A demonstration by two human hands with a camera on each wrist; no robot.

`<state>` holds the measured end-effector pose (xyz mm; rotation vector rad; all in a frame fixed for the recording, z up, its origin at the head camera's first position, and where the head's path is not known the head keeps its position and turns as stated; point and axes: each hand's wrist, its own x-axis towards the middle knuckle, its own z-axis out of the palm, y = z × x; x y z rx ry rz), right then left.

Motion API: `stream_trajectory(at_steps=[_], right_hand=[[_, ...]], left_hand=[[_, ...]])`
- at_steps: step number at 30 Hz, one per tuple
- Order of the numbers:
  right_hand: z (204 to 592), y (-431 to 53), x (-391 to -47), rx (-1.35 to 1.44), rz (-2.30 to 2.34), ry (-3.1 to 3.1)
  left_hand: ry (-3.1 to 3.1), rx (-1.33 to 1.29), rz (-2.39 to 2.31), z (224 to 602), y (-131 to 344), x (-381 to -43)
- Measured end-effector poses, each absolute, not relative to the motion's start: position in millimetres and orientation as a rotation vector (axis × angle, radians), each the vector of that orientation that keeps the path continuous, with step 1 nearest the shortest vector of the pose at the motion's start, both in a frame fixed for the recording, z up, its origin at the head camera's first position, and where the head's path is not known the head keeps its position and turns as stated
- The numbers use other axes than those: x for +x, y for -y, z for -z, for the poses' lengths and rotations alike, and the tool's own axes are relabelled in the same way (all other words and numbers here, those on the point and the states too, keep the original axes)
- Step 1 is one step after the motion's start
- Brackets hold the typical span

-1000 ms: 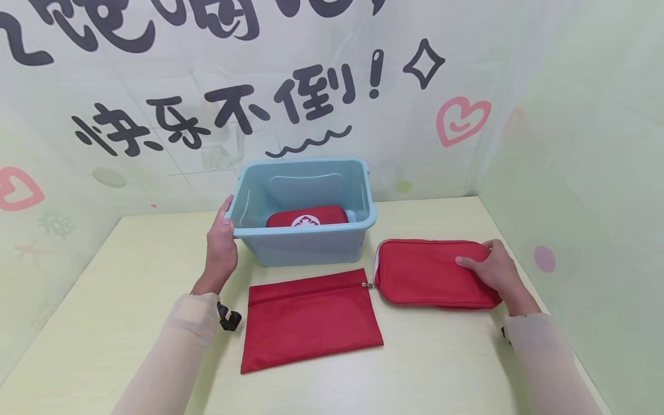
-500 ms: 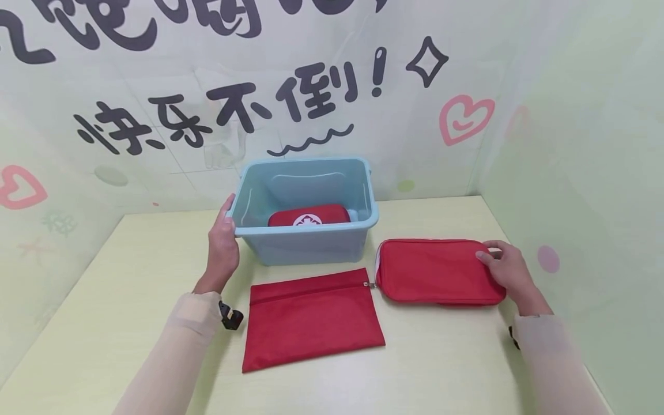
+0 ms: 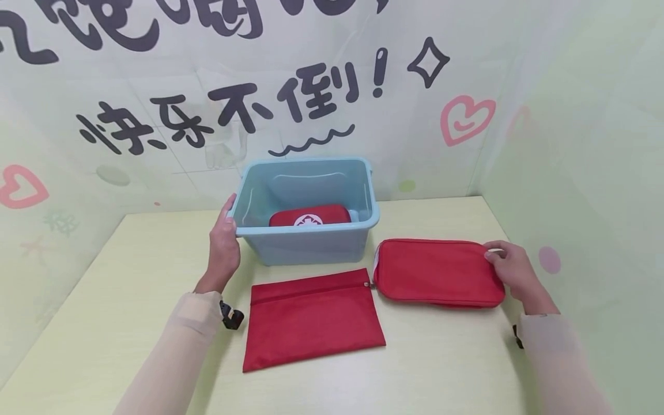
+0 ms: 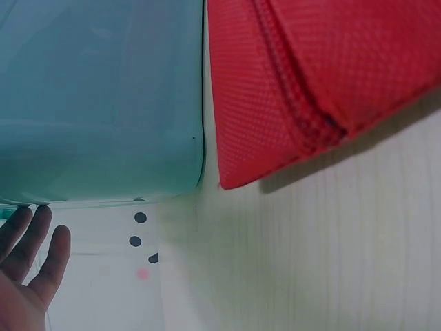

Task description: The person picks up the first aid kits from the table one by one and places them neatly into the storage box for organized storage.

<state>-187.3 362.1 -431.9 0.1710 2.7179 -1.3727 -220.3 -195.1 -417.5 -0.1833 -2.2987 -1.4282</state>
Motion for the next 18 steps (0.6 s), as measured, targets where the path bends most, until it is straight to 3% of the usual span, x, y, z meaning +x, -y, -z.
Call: stream_trajectory(at_steps=[18], right_hand=[[415,-371,-187,0.392,1.453,-2.687]], left_hand=[[2.316,-0.166,1.436,416,195,-219]])
